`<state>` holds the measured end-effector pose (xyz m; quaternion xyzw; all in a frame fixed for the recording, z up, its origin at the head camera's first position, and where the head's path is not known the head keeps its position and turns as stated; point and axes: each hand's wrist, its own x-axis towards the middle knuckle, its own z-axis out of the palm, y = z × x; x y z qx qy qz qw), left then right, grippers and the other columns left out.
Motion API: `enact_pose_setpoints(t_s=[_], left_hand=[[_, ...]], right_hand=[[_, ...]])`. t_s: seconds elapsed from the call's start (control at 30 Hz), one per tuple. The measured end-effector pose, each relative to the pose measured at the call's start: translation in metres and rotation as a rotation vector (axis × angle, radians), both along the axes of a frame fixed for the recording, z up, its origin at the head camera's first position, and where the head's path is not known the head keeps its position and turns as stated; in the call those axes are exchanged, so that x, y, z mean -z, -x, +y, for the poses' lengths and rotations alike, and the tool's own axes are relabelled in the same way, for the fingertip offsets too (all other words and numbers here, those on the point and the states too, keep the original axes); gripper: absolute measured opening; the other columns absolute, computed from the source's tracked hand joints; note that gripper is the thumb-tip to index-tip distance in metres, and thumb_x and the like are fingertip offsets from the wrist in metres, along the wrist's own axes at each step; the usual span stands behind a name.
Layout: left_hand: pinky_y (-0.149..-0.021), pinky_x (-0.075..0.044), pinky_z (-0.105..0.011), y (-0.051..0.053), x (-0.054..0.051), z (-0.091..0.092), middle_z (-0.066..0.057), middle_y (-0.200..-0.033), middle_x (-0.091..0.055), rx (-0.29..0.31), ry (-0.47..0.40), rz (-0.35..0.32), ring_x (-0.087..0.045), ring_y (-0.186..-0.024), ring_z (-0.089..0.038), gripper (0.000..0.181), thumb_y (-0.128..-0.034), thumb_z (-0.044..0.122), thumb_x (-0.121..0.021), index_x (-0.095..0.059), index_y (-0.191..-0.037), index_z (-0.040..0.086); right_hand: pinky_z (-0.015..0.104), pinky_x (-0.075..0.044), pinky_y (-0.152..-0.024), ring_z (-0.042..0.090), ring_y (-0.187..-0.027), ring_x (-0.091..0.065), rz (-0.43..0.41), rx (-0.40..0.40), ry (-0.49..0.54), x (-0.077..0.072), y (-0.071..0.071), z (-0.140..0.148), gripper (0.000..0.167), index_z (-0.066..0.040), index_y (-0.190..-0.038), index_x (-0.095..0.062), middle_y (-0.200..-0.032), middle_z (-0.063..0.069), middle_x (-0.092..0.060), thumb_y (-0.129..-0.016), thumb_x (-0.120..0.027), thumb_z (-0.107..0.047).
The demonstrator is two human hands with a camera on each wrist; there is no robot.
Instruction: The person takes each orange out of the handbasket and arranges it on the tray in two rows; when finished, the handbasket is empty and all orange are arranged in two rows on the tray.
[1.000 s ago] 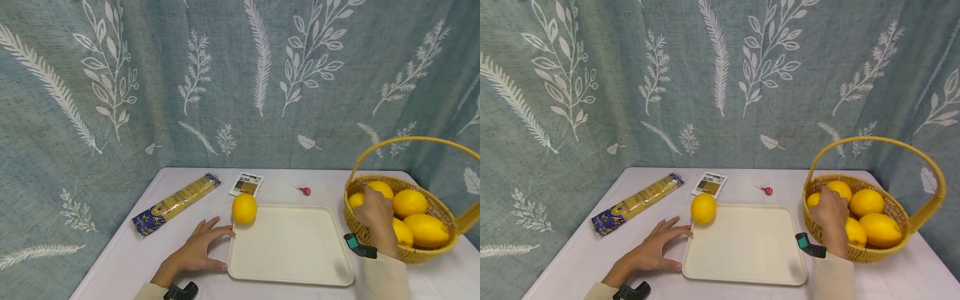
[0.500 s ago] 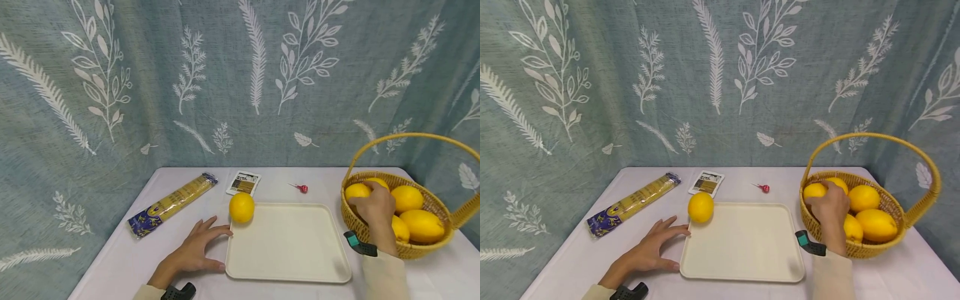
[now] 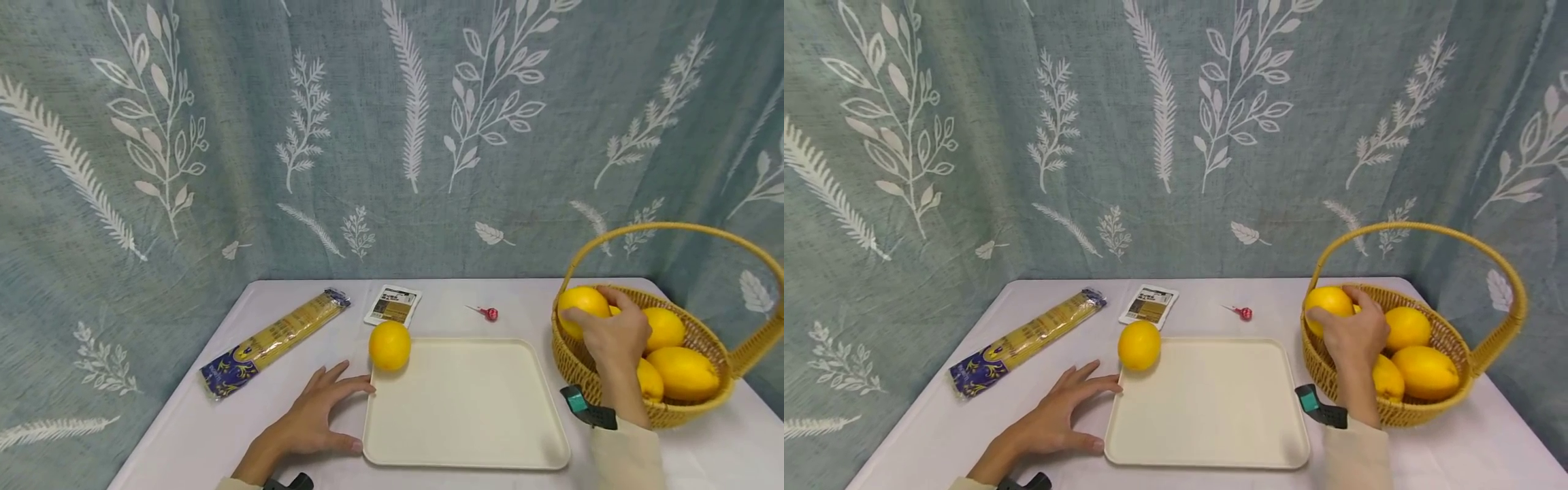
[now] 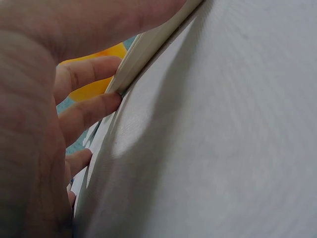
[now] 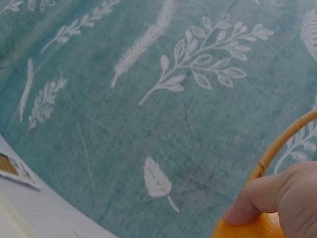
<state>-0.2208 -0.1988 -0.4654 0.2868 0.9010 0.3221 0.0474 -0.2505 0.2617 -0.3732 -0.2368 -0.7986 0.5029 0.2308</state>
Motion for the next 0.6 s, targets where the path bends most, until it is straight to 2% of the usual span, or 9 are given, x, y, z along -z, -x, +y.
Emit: enact_pose_setpoints(t_s=[0.13,0.2,0.3,0.4,0.5,0.6], left_hand=[[-0.118,-0.002,-0.075,-0.001,0.0,0.001,0.001,-0.152,-0.053,-0.012,0.002,-0.006,-0.02,-0.151,-0.047,0.073,-0.0674,0.058,-0.086,-0.06,-0.133,0.037],[-0.118,-0.002,-0.075,-0.001,0.0,0.001,0.002,-0.151,-0.054,-0.015,0.003,-0.003,-0.02,-0.151,-0.048,0.074,-0.067,0.058,-0.086,-0.06,-0.133,0.037],[-0.118,-0.002,-0.075,-0.001,0.0,0.001,0.002,-0.151,-0.054,-0.013,0.001,-0.005,-0.02,-0.151,-0.048,0.073,-0.067,0.057,-0.086,-0.061,-0.133,0.036],[-0.118,-0.002,-0.075,-0.001,0.0,0.001,0.003,-0.151,-0.054,-0.012,-0.003,-0.006,-0.02,-0.151,-0.048,0.073,-0.0668,0.057,-0.085,-0.061,-0.133,0.036],[-0.118,-0.002,-0.074,-0.001,0.0,0.002,0.003,-0.151,-0.054,-0.013,-0.009,-0.008,-0.02,-0.151,-0.048,0.073,-0.0666,0.057,-0.086,-0.061,-0.132,0.036],[-0.118,-0.001,-0.074,-0.001,-0.001,0.002,0.003,-0.152,-0.053,-0.012,-0.008,-0.011,-0.02,-0.151,-0.047,0.073,-0.067,0.057,-0.085,-0.061,-0.132,0.036]], right_hand=[[0.05,-0.048,-0.107,0.029,-0.129,-0.048,0.034,-0.004,0.023,-0.004,-0.004,-0.005,0.068,-0.013,-0.145,-0.056,-0.147,0.01,-0.053,-0.083,-0.081,-0.024],[0.047,-0.051,-0.103,0.027,-0.126,-0.05,0.049,-0.01,0.025,-0.005,-0.004,-0.009,0.067,-0.013,-0.145,-0.057,-0.145,0.009,-0.053,-0.083,-0.081,-0.024],[0.037,-0.054,-0.094,0.023,-0.118,-0.052,0.078,-0.024,0.011,-0.006,-0.005,-0.015,0.065,-0.012,-0.143,-0.059,-0.139,0.009,-0.055,-0.083,-0.081,-0.025],[0.026,-0.052,-0.085,0.021,-0.112,-0.053,0.117,-0.043,-0.012,-0.006,-0.005,-0.022,0.063,-0.011,-0.14,-0.061,-0.132,0.009,-0.058,-0.082,-0.082,-0.025],[0.025,-0.049,-0.081,0.024,-0.111,-0.054,0.139,-0.087,-0.033,-0.007,-0.004,-0.03,0.064,-0.009,-0.139,-0.061,-0.131,0.012,-0.059,-0.081,-0.082,-0.026],[0.026,-0.05,-0.082,0.028,-0.112,-0.055,0.132,-0.172,-0.043,-0.007,-0.003,-0.04,0.065,-0.011,-0.142,-0.059,-0.135,0.015,-0.058,-0.083,-0.08,-0.027]])
